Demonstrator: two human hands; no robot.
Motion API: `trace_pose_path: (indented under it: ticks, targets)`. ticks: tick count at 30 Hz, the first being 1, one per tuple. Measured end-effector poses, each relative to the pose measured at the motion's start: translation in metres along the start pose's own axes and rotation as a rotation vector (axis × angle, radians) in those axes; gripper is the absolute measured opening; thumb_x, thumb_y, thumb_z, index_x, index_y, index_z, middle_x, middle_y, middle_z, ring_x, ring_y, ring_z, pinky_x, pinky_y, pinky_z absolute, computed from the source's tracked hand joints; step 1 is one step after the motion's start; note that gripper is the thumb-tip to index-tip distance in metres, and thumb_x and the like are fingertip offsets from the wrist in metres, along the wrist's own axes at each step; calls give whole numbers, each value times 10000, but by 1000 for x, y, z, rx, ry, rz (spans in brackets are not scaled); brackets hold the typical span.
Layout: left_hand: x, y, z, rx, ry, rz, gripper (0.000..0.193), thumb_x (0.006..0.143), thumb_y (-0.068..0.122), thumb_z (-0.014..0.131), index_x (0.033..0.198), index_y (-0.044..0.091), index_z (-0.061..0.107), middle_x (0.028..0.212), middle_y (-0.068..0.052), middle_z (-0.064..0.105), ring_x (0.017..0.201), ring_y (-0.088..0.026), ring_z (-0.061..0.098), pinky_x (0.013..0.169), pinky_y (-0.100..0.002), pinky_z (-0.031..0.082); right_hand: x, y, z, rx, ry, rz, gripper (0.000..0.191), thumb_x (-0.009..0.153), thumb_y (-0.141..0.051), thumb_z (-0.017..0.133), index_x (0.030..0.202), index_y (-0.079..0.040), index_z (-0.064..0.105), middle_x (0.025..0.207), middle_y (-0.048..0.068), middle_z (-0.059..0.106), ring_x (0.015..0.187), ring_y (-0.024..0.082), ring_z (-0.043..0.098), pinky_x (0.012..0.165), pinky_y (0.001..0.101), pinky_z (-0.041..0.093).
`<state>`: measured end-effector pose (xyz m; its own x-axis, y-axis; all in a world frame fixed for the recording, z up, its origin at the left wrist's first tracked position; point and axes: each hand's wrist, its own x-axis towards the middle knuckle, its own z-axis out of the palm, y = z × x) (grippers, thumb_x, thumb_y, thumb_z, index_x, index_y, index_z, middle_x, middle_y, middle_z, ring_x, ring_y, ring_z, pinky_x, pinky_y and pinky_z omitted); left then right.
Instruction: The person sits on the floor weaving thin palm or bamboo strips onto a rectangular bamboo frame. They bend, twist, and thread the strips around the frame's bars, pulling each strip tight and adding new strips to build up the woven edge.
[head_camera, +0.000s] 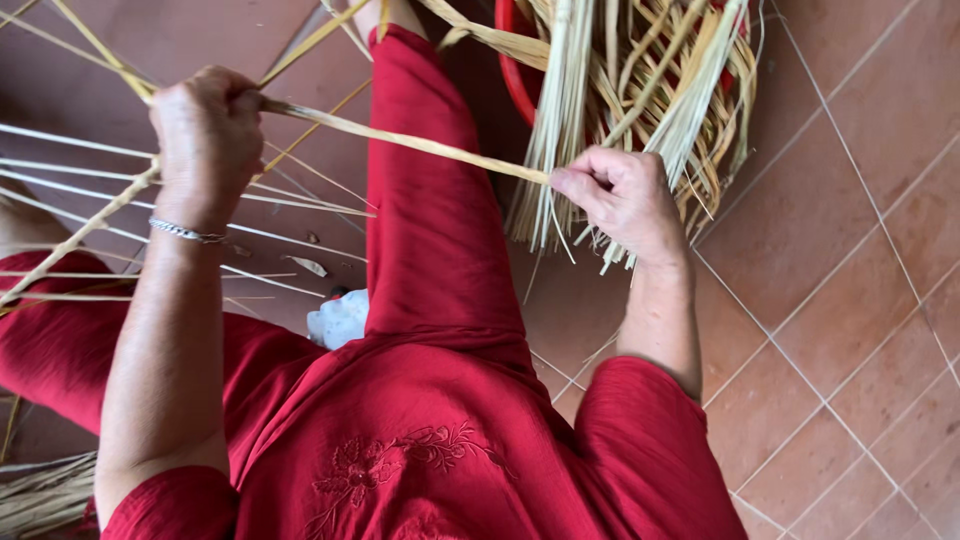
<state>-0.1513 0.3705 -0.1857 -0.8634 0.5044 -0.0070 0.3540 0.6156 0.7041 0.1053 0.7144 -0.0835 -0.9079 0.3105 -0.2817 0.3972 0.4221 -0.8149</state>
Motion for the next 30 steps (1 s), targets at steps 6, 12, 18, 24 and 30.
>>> trace_pose_path:
  ticks: [6, 12, 18, 24, 30]
  targets:
    - [-2, 11, 6, -251, -38, -141, 226, 976, -56, 643, 1200, -55, 616, 914, -174, 719, 626, -172, 705, 395, -278, 542, -24, 54, -5, -50, 33, 235, 147, 960, -178, 779, 922, -37, 771, 704, 12, 709, 606, 71, 620, 529, 251, 478]
    - [0, 4, 19, -316, -80, -148, 252, 1038, -108, 616, 1287, -73, 639, 979, -187, 739, 660, -181, 716, 452, -289, 568, 1, 47, 40, -255, 147, -310, 207, 858, -93, 841, 1020, -25, 732, 1031, 101, 728, 996, 273, 682, 889, 379, 538]
    - [11, 1, 22, -402, -136, -247, 401, 918, -154, 523, 1292, -37, 612, 965, -171, 714, 550, -166, 666, 411, -290, 563, 95, 1, 133, 14, 45, -586, 126, 964, -72, 768, 1071, -25, 721, 1101, 102, 730, 1043, 272, 699, 945, 386, 549]
    - [18, -1, 12, -453, -132, -236, 390, 939, -129, 560, 1315, -23, 564, 980, -151, 719, 593, -154, 685, 423, -280, 584, 174, -26, 220, 230, -266, -243, 173, 911, -197, 789, 1001, -51, 768, 846, 56, 775, 765, 118, 728, 701, 270, 584]
    - [22, 3, 5, -341, -116, -237, 360, 927, -118, 579, 1274, -22, 577, 966, -157, 711, 569, -194, 699, 386, -312, 567, 204, -21, 244, 580, -281, -52, 145, 938, -149, 743, 976, -14, 781, 895, 31, 778, 822, 72, 714, 754, 264, 617]
